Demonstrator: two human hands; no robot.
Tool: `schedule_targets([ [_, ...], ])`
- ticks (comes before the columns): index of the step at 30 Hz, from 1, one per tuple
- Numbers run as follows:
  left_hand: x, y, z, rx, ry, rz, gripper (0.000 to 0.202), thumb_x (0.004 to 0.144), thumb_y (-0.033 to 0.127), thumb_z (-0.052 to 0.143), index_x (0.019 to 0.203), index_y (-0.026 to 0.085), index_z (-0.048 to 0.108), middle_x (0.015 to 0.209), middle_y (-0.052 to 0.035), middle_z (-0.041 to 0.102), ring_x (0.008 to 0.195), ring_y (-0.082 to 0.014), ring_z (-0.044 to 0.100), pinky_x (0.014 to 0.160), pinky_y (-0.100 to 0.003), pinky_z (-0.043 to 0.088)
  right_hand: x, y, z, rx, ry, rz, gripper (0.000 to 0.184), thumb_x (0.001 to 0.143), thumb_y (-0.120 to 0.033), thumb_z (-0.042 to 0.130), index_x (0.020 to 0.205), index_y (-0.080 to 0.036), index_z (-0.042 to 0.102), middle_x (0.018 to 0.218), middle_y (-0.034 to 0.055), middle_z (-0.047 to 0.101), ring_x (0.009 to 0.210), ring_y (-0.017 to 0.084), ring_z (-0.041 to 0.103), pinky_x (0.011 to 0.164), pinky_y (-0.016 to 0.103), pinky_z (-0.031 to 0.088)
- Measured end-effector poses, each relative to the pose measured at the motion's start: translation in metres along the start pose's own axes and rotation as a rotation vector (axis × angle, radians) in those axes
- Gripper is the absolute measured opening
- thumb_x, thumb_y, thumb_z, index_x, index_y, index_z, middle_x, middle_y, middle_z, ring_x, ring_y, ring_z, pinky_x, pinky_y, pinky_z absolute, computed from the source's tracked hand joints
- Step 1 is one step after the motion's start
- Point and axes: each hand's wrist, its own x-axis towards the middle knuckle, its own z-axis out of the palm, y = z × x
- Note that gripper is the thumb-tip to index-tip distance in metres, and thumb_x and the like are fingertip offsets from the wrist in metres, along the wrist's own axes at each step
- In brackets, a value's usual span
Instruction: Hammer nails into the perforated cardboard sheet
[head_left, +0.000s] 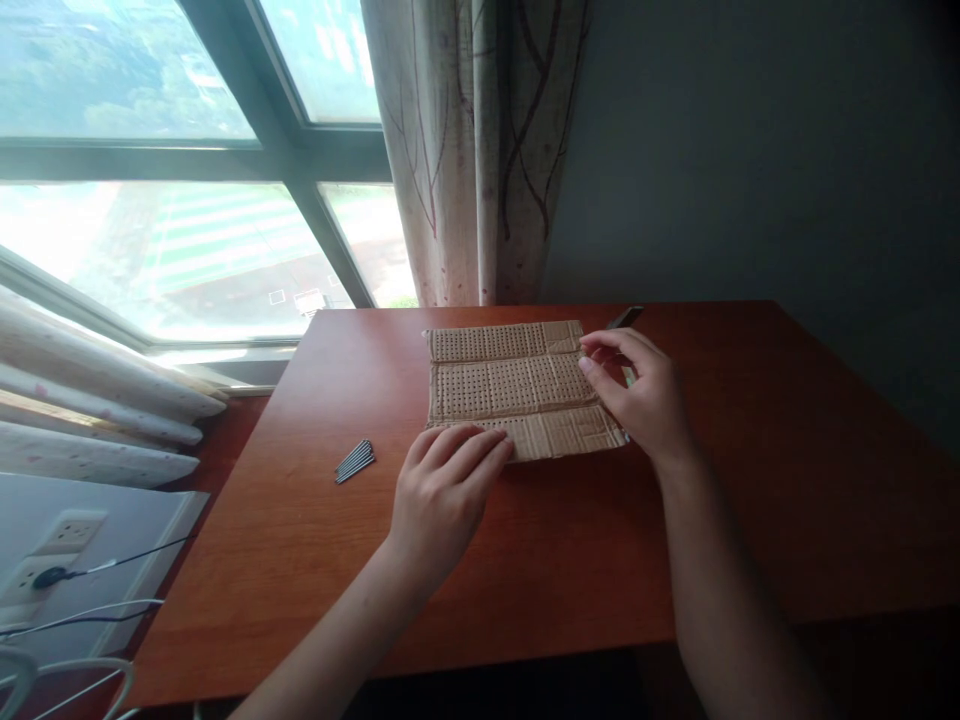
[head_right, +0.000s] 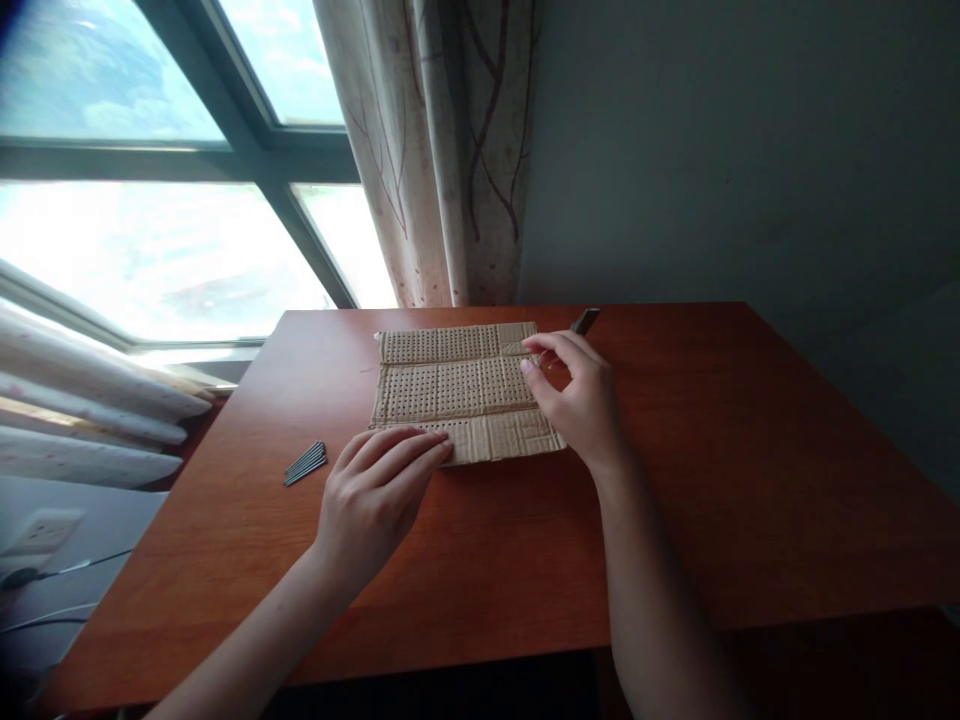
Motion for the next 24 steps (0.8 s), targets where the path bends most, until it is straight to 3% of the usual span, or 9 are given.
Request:
schedule_targets([
  [4, 0.000, 0.002, -0.004, 0.003, -0.033, -0.002, 0.025, 0.092, 0.012, 0.058, 0.112, 0.021, 0.069, 0.113, -0.0019, 0.075, 0.100, -0.0205, 0.067, 0.086, -0.037, 0.048, -0.008, -0.028, 0.002, -0.075, -0.220, -0.195, 0.014, 0.091, -0.027, 0.060, 0.098, -0.031, 0.071, 0.103, 0.0032, 0.069, 0.101, 0.026, 0.062, 0.094, 0.048, 0.049],
  [8, -0.001, 0.005, -0.006, 0.016, -0.054, 0.010, 0.027, 0.093, 0.013, 0.057, 0.116, 0.021, 0.068, 0.116, -0.0030, 0.074, 0.105, -0.0211, 0.066, 0.090, -0.038, 0.048, -0.015, -0.036, 0.012, -0.129, -0.375, -0.288, 0.015, 0.088, -0.026, 0.064, 0.100, -0.031, 0.071, 0.106, 0.0038, 0.068, 0.105, 0.027, 0.060, 0.094, 0.048, 0.049],
  [14, -0.004, 0.008, -0.007, 0.027, -0.107, 0.020, 0.030, 0.093, 0.014, 0.057, 0.121, 0.019, 0.065, 0.122, -0.0060, 0.071, 0.111, -0.0237, 0.063, 0.092, -0.040, 0.046, -0.017, -0.031, 0.019, -0.246, -0.409, -0.310, 0.022, 0.084, -0.028, 0.070, 0.106, -0.028, 0.070, 0.113, 0.0064, 0.064, 0.109, 0.028, 0.057, 0.097, 0.049, 0.046],
  [19, -0.006, 0.008, -0.016, -0.085, -0.094, -0.018, 0.030, 0.089, 0.016, 0.063, 0.118, 0.021, 0.064, 0.125, -0.0069, 0.068, 0.114, -0.0243, 0.060, 0.097, -0.041, 0.047, -0.018, -0.030, 0.020, -0.264, -0.422, -0.299, 0.024, 0.083, -0.028, 0.070, 0.107, -0.029, 0.069, 0.115, 0.0062, 0.064, 0.110, 0.029, 0.056, 0.097, 0.050, 0.046],
  [24, -0.021, -0.024, -0.040, -0.031, 0.060, -0.216, 0.029, 0.088, 0.016, 0.063, 0.116, 0.023, 0.065, 0.116, -0.0073, 0.070, 0.105, -0.0223, 0.065, 0.092, -0.038, 0.051, -0.018, -0.028, 0.019, -0.259, -0.437, -0.300, 0.023, 0.083, -0.028, 0.070, 0.106, -0.028, 0.068, 0.115, 0.0058, 0.064, 0.110, 0.028, 0.056, 0.097, 0.050, 0.045],
])
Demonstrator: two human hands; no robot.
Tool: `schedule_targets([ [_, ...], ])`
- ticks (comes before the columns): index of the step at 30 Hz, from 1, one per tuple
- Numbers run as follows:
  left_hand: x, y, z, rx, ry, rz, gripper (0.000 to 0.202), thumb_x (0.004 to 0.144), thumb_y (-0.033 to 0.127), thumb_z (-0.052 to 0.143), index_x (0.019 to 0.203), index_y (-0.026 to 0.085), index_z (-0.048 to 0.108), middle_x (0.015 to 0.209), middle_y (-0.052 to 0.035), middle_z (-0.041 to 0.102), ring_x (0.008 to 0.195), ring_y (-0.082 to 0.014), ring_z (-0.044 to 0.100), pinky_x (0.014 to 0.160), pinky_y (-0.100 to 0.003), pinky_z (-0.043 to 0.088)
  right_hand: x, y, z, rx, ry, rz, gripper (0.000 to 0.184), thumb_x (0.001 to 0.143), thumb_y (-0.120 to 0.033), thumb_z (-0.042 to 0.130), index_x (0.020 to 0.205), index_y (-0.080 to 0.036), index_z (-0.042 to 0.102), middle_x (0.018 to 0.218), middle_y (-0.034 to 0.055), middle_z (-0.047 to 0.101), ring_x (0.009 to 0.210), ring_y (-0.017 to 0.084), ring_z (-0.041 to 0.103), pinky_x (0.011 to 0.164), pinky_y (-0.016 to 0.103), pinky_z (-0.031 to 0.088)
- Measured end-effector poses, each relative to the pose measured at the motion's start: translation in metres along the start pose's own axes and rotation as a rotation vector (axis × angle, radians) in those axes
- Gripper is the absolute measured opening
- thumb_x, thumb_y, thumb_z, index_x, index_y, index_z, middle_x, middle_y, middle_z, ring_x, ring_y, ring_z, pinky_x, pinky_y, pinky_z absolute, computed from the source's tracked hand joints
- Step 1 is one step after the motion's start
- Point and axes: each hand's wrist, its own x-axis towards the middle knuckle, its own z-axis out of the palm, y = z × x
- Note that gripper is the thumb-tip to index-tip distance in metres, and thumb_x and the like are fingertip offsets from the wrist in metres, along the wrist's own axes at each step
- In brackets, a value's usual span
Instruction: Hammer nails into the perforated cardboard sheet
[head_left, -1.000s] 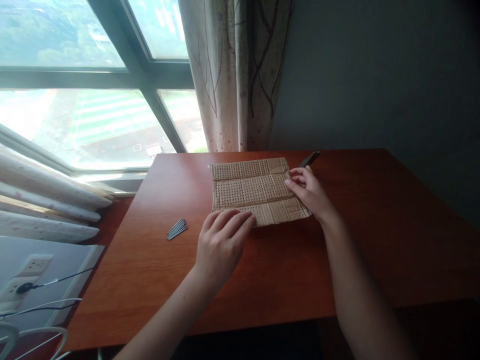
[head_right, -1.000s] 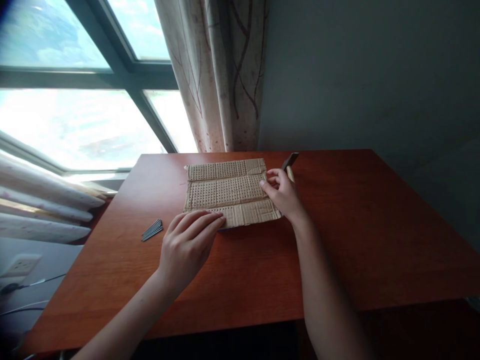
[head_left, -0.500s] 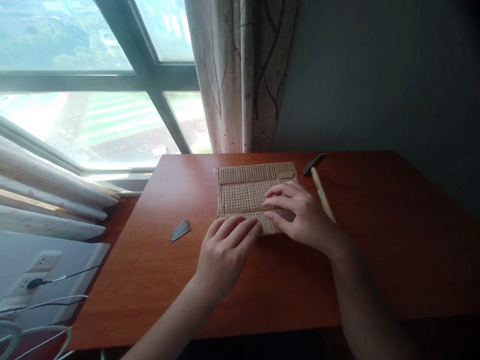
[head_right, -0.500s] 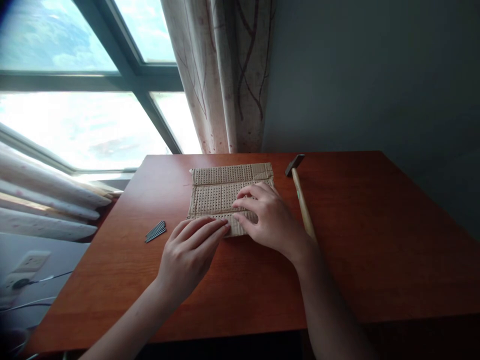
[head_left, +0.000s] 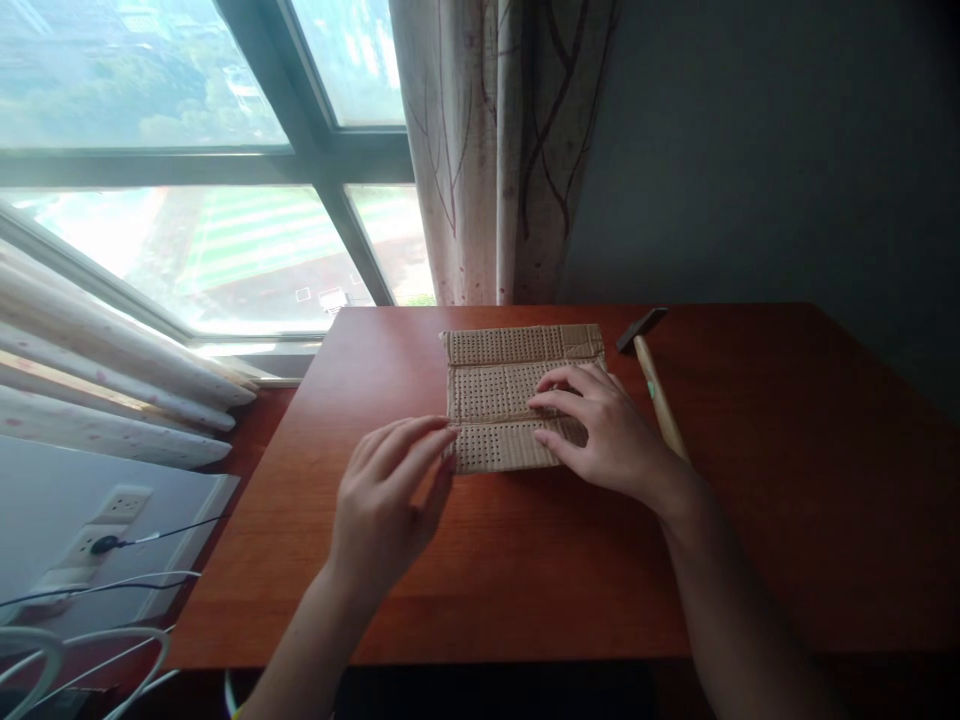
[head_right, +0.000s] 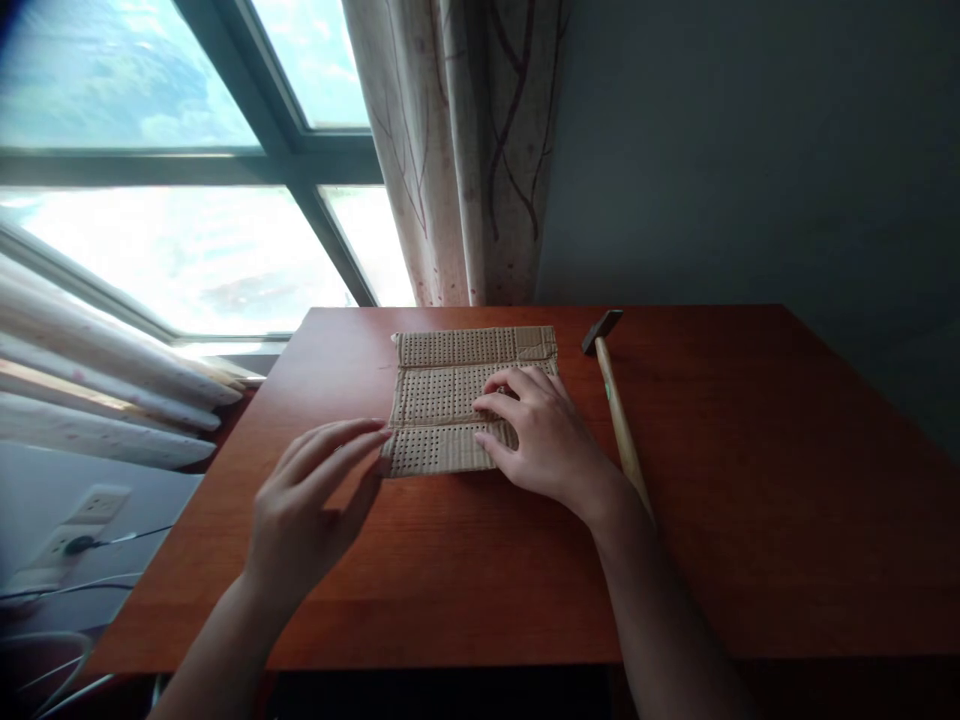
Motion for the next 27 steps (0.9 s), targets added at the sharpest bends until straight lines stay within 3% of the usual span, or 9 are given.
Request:
schedule_targets([
  [3, -0.013, -0.032, -0.015, 0.164, 0.024, -0.177, 0.020, 0.091, 0.024, 0.060, 0.109, 0.022, 0.067, 0.104, -0.0055, 0.072, 0.091, -0.0205, 0.067, 0.080, -0.032, 0.052, 0.000, 0.000, -0.001, 0.012, -0.008, -0.003, 0.024, 0.083, -0.027, 0.070, 0.106, -0.028, 0.068, 0.115, 0.0059, 0.064, 0.110, 0.028, 0.056, 0.098, 0.049, 0.045],
  [8, -0.041, -0.063, -0.026, 0.443, -0.290, -0.273, 0.022, 0.096, 0.034, 0.051, 0.102, 0.022, 0.069, 0.095, -0.0023, 0.071, 0.082, -0.0195, 0.067, 0.062, -0.029, 0.043, 0.000, 0.000, -0.002, 0.009, -0.014, 0.001, 0.025, 0.083, -0.025, 0.069, 0.107, -0.026, 0.067, 0.116, 0.0058, 0.063, 0.111, 0.027, 0.055, 0.099, 0.048, 0.045],
  [13, -0.047, -0.063, -0.021, 0.579, -0.426, -0.209, 0.026, 0.099, 0.034, 0.046, 0.094, 0.022, 0.069, 0.089, -0.0028, 0.069, 0.077, -0.0189, 0.064, 0.058, -0.029, 0.035, 0.000, 0.000, -0.002, 0.002, -0.022, -0.007, 0.025, 0.083, -0.026, 0.069, 0.107, -0.025, 0.067, 0.117, 0.0056, 0.063, 0.111, 0.026, 0.055, 0.100, 0.046, 0.044],
  [27, -0.041, -0.066, -0.019, 0.669, -0.559, -0.153, 0.028, 0.101, 0.032, 0.042, 0.100, 0.023, 0.068, 0.090, -0.0039, 0.066, 0.074, -0.0194, 0.063, 0.054, -0.031, 0.027, 0.000, -0.003, -0.005, 0.014, -0.015, -0.006, 0.026, 0.082, -0.023, 0.067, 0.108, -0.025, 0.067, 0.116, 0.0056, 0.064, 0.110, 0.026, 0.054, 0.100, 0.046, 0.044],
])
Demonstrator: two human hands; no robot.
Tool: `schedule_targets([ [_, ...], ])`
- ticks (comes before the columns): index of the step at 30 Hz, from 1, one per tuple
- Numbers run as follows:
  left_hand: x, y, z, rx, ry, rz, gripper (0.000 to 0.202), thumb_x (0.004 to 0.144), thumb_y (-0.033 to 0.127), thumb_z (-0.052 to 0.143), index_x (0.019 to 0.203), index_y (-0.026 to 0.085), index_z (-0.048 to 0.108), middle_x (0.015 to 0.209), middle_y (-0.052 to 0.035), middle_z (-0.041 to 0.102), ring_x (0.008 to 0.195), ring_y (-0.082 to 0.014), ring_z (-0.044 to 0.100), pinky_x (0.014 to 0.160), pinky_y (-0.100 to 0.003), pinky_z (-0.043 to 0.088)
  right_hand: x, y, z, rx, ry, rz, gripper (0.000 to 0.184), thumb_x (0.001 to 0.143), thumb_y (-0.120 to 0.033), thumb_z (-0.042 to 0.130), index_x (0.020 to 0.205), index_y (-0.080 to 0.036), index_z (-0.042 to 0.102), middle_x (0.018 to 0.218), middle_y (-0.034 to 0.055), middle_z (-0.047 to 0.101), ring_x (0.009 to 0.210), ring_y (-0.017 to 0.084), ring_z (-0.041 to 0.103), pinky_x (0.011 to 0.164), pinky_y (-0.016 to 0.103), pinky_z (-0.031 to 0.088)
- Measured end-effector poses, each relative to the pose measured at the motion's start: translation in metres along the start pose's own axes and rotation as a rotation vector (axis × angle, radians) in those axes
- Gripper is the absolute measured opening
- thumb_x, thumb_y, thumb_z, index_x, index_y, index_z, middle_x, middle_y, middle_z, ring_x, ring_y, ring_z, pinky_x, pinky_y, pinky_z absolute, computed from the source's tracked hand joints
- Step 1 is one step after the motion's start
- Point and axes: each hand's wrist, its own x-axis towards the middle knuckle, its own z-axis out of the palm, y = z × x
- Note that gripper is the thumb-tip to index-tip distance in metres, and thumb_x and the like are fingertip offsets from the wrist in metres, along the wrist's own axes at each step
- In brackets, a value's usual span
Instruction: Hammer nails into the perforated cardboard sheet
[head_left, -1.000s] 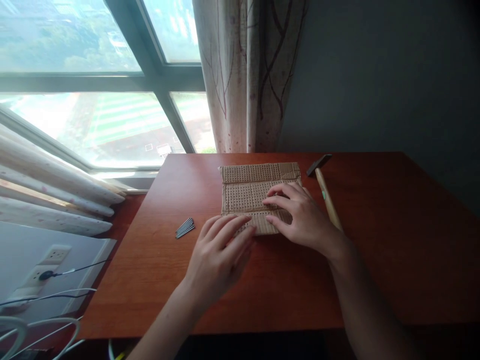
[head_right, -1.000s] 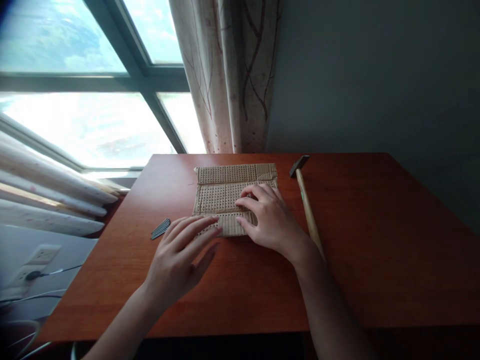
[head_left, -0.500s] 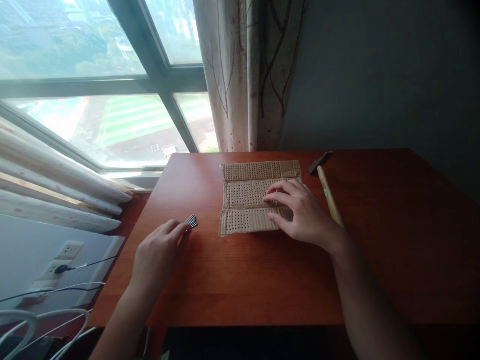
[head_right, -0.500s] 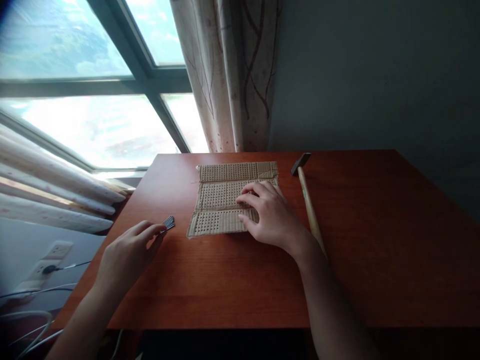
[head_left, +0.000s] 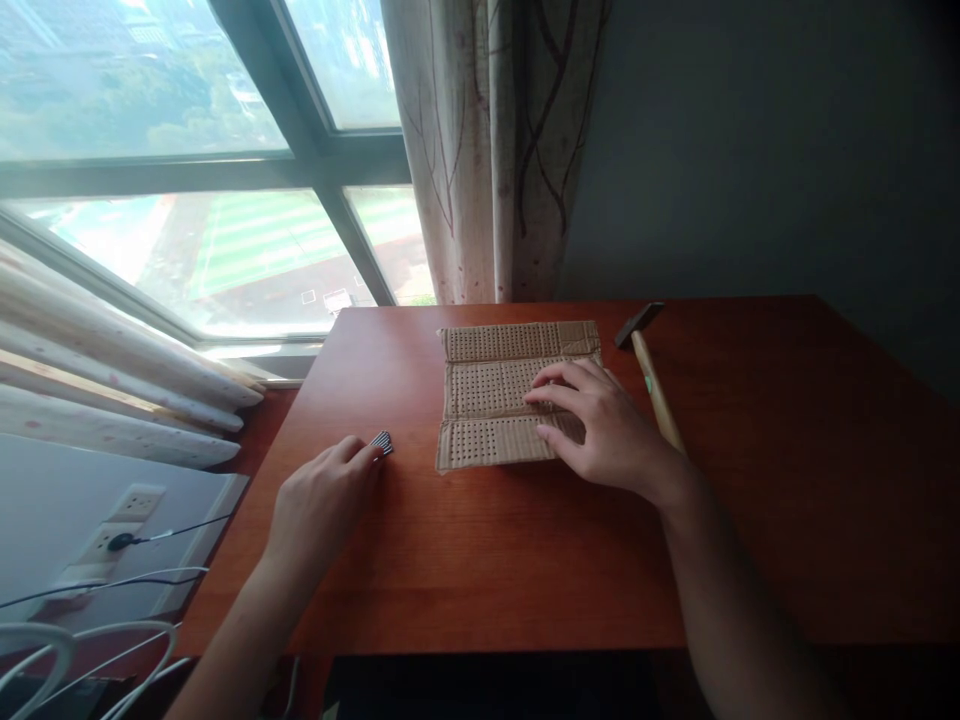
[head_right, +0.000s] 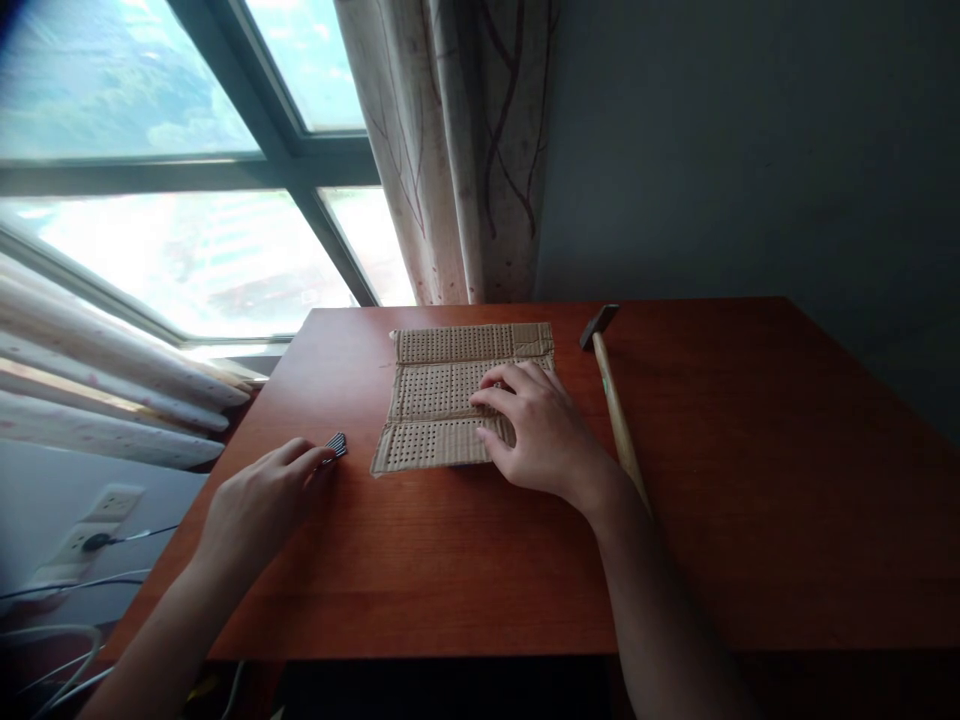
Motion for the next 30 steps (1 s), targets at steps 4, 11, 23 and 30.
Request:
schedule_targets([
  [4, 0.002, 0.000, -0.002, -0.008, -0.049, -0.005, 0.029, 0.101, 0.033, 0.039, 0.100, 0.023, 0.067, 0.092, -0.0045, 0.066, 0.075, -0.0200, 0.064, 0.053, -0.031, 0.025, 0.000, 0.000, 0.000, 0.001, 0.002, -0.002, 0.025, 0.082, -0.023, 0.067, 0.108, -0.025, 0.067, 0.115, 0.0057, 0.064, 0.110, 0.026, 0.054, 0.100, 0.046, 0.045],
  [11, 0.006, -0.002, -0.009, -0.010, -0.132, 0.054, 0.030, 0.099, 0.027, 0.036, 0.099, 0.019, 0.064, 0.090, -0.0063, 0.066, 0.067, -0.0200, 0.063, 0.050, -0.030, 0.023, 0.000, 0.001, 0.000, 0.003, -0.010, 0.001, 0.026, 0.082, -0.022, 0.067, 0.108, -0.024, 0.067, 0.117, 0.0056, 0.063, 0.111, 0.026, 0.054, 0.100, 0.046, 0.044],
  [23, 0.019, 0.020, -0.071, -1.084, 0.141, -0.136, 0.021, 0.083, 0.034, 0.069, 0.098, 0.021, 0.068, 0.087, -0.0016, 0.074, 0.075, -0.0156, 0.070, 0.068, -0.023, 0.056, 0.000, 0.000, 0.000, 0.002, -0.031, 0.025, 0.031, 0.082, -0.025, 0.069, 0.113, -0.026, 0.067, 0.120, 0.0049, 0.062, 0.116, 0.026, 0.052, 0.104, 0.047, 0.042],
  [30, 0.066, 0.094, -0.097, -1.236, 0.183, 0.121, 0.007, 0.085, 0.022, 0.066, 0.088, 0.018, 0.071, 0.080, -0.0029, 0.075, 0.072, -0.0139, 0.070, 0.067, -0.022, 0.057, -0.001, 0.001, 0.000, 0.003, -0.030, 0.041, 0.032, 0.081, -0.029, 0.070, 0.113, -0.027, 0.067, 0.128, 0.0066, 0.057, 0.123, 0.028, 0.048, 0.106, 0.050, 0.040],
])
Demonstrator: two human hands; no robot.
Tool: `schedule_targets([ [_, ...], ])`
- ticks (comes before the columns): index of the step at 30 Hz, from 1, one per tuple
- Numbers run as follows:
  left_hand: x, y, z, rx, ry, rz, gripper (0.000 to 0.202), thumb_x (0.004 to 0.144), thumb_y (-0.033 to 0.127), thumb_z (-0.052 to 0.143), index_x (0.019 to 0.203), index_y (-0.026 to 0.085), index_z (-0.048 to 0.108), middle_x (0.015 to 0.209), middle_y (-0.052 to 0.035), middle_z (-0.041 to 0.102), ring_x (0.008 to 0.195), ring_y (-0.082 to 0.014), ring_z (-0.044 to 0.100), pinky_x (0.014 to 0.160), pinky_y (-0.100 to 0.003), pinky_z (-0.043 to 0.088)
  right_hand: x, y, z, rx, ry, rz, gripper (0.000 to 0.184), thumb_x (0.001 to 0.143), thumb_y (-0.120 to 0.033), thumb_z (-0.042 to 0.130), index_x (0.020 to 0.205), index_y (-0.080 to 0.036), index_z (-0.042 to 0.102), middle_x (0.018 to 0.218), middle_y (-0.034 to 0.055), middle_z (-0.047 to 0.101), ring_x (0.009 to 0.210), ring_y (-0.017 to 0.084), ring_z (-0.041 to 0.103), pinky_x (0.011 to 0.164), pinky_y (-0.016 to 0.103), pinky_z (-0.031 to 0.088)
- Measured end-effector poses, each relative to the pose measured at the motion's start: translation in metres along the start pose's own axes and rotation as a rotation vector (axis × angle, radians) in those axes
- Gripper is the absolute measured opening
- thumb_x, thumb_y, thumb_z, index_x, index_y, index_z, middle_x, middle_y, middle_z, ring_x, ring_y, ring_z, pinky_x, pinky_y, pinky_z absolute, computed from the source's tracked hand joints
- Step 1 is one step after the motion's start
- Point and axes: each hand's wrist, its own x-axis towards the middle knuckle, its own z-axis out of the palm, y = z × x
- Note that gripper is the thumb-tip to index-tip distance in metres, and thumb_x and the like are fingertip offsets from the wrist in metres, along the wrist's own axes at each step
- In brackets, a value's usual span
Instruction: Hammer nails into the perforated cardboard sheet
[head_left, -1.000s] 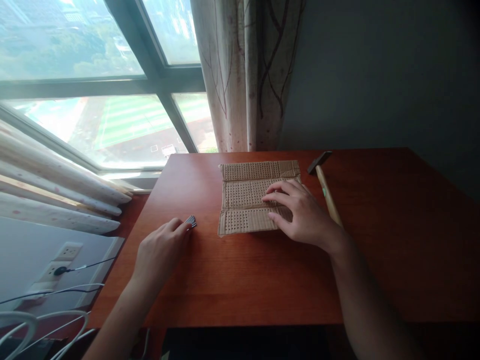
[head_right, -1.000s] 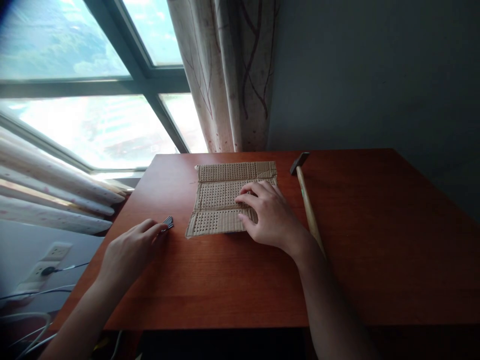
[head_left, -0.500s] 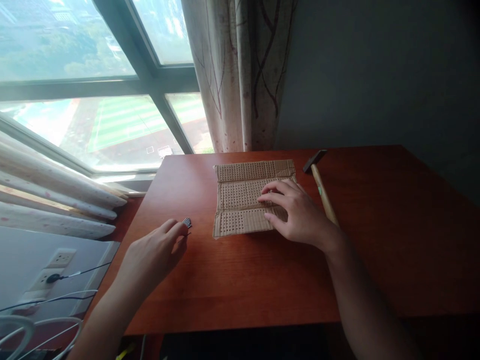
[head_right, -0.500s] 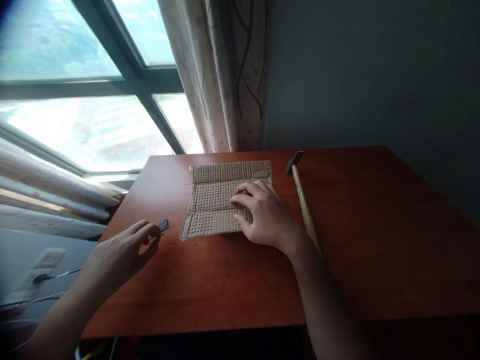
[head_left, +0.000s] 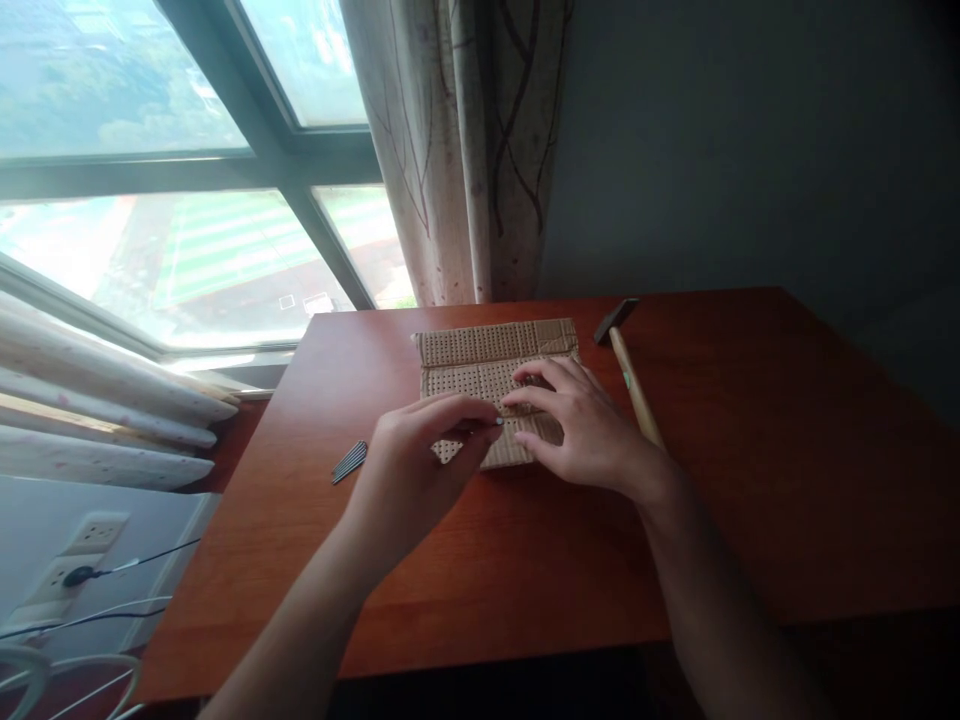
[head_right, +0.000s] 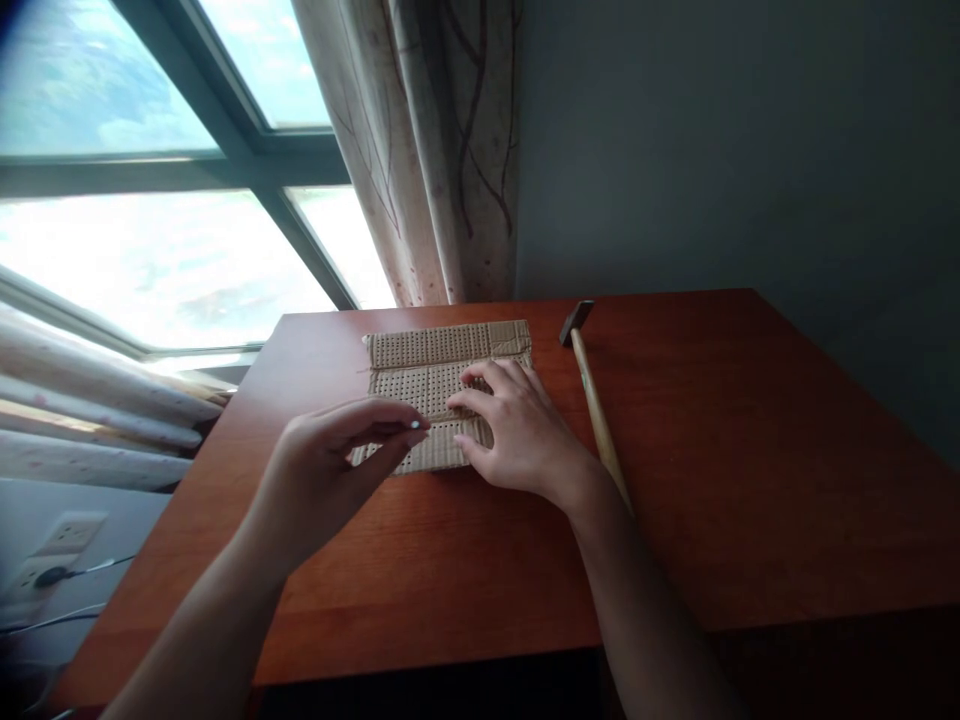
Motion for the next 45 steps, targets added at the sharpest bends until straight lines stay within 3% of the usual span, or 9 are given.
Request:
schedule_targets([
  [3, 0.011, -0.004, 0.021, 0.078, -0.006, 0.036, 0.008, 0.086, 0.019, 0.063, 0.088, 0.019, 0.071, 0.078, -0.0021, 0.074, 0.069, -0.0135, 0.069, 0.065, -0.021, 0.055, 0.000, 0.000, 0.000, 0.018, -0.012, 0.000, 0.032, 0.080, -0.027, 0.070, 0.113, -0.027, 0.066, 0.129, 0.0072, 0.057, 0.125, 0.029, 0.047, 0.107, 0.052, 0.040],
  [7, 0.013, -0.017, 0.031, 0.123, 0.010, -0.001, 0.009, 0.085, 0.019, 0.063, 0.089, 0.019, 0.071, 0.079, -0.0010, 0.075, 0.068, -0.0124, 0.068, 0.061, -0.020, 0.052, 0.000, 0.000, -0.001, 0.028, -0.004, 0.000, 0.034, 0.080, -0.025, 0.069, 0.113, -0.026, 0.065, 0.129, 0.0075, 0.056, 0.124, 0.029, 0.047, 0.107, 0.050, 0.040],
  [18, 0.012, -0.024, 0.032, 0.038, -0.004, -0.047, 0.009, 0.086, 0.020, 0.064, 0.091, 0.018, 0.071, 0.080, -0.0007, 0.076, 0.069, -0.0132, 0.069, 0.063, -0.020, 0.052, 0.000, 0.001, -0.001, 0.018, -0.001, -0.007, 0.031, 0.081, -0.027, 0.070, 0.112, -0.026, 0.066, 0.129, 0.0074, 0.057, 0.124, 0.028, 0.048, 0.106, 0.049, 0.041],
  [45, 0.010, -0.020, 0.035, 0.210, 0.039, 0.045, 0.014, 0.088, 0.017, 0.059, 0.094, 0.021, 0.071, 0.083, -0.0001, 0.075, 0.070, -0.0124, 0.067, 0.063, -0.021, 0.048, -0.001, 0.001, -0.001, 0.026, -0.003, -0.006, 0.033, 0.081, -0.026, 0.069, 0.113, -0.027, 0.066, 0.128, 0.0069, 0.057, 0.123, 0.028, 0.048, 0.107, 0.050, 0.042],
])
